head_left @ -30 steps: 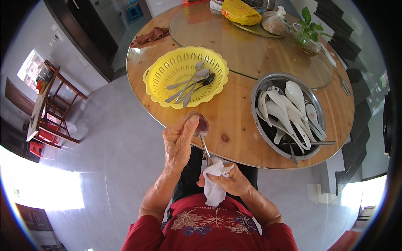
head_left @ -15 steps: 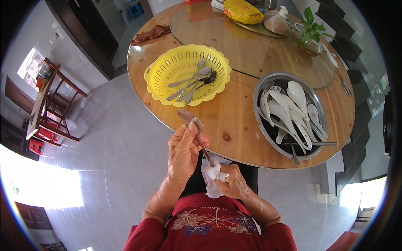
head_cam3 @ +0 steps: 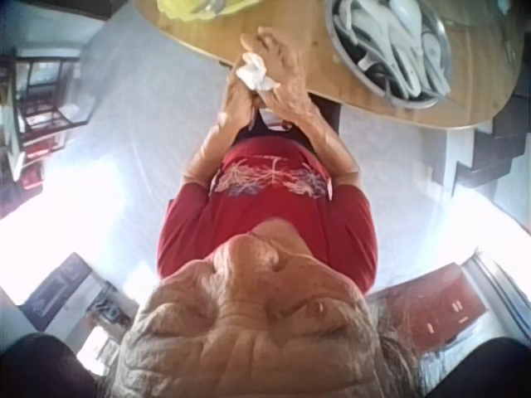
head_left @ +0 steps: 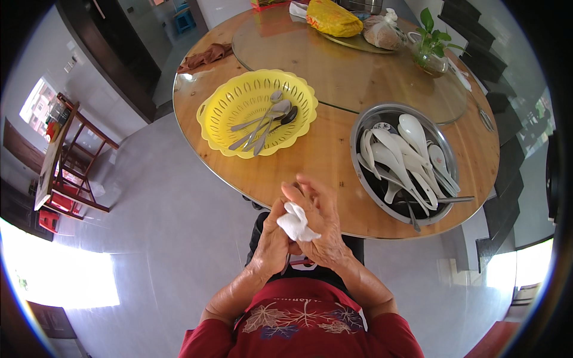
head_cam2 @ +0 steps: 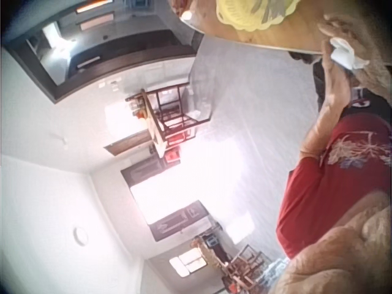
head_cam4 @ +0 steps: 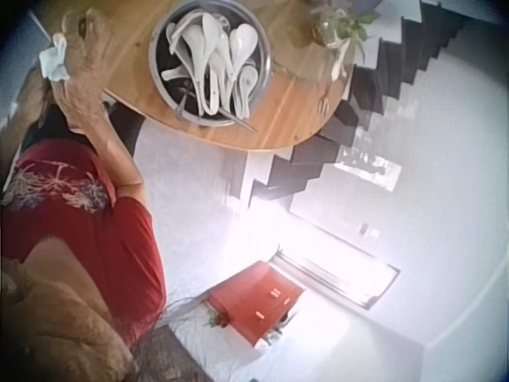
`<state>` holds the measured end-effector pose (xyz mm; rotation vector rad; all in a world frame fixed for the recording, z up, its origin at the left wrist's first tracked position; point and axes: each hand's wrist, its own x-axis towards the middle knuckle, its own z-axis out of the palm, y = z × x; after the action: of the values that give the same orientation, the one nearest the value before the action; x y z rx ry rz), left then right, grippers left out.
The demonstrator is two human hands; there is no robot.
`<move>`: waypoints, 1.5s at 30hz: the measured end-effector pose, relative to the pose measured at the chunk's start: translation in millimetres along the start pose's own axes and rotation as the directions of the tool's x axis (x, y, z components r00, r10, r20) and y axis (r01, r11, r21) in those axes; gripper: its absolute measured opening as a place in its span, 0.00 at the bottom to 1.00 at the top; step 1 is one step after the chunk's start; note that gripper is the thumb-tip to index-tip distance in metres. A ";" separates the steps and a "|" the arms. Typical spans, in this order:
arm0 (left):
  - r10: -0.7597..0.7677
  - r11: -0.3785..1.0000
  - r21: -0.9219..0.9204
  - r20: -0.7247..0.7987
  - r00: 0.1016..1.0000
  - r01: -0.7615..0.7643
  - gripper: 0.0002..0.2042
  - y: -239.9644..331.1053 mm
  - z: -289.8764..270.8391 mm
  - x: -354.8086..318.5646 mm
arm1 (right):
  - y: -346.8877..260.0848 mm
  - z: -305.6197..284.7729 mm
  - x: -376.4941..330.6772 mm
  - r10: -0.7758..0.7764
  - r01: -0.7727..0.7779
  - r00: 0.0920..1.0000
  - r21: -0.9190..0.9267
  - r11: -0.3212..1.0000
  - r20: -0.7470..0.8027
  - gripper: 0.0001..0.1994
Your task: The person picks up a yellow colander and a cloth, then carries them to a round dining table. They wipe spoons and forks from a metal bowl one by one with the cloth and place them into the yellow colander. The person then carries the colander and the metal bowl to a coffee table and places them down.
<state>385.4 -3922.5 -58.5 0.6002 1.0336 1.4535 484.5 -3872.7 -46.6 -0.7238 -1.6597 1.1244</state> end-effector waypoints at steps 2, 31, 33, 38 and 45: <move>0.022 0.997 0.074 0.075 0.997 -0.028 0.14 -9.9 -9.4 -0.5 | 5.0 -6.0 12.4 -0.240 0.255 0.966 -0.207 0.945 0.096 0.20; 0.067 0.846 0.513 0.165 0.984 -0.144 0.36 -2.9 -28.1 0.9 | 34.4 12.6 -2.8 0.092 -0.094 0.992 0.017 0.995 0.087 0.19; 0.081 0.802 0.579 0.144 0.986 -0.150 0.33 7.7 -14.9 -5.1 | 36.1 3.0 6.1 0.166 -0.169 0.985 0.062 0.984 0.053 0.17; 0.312 0.922 0.314 -0.255 0.915 -0.227 0.26 -9.0 -7.8 4.9 | 18.0 12.1 12.1 0.095 -0.085 0.986 0.077 0.993 -0.137 0.16; 0.323 0.944 0.100 -0.103 0.941 -0.313 0.29 9.8 3.0 4.9 | 12.2 36.6 -17.2 -0.066 0.060 0.998 -0.259 0.964 -0.013 0.19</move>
<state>382.1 -3916.1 -49.6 0.7761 1.1310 1.7532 455.8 -3895.0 -68.2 -0.8378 -1.8185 0.8605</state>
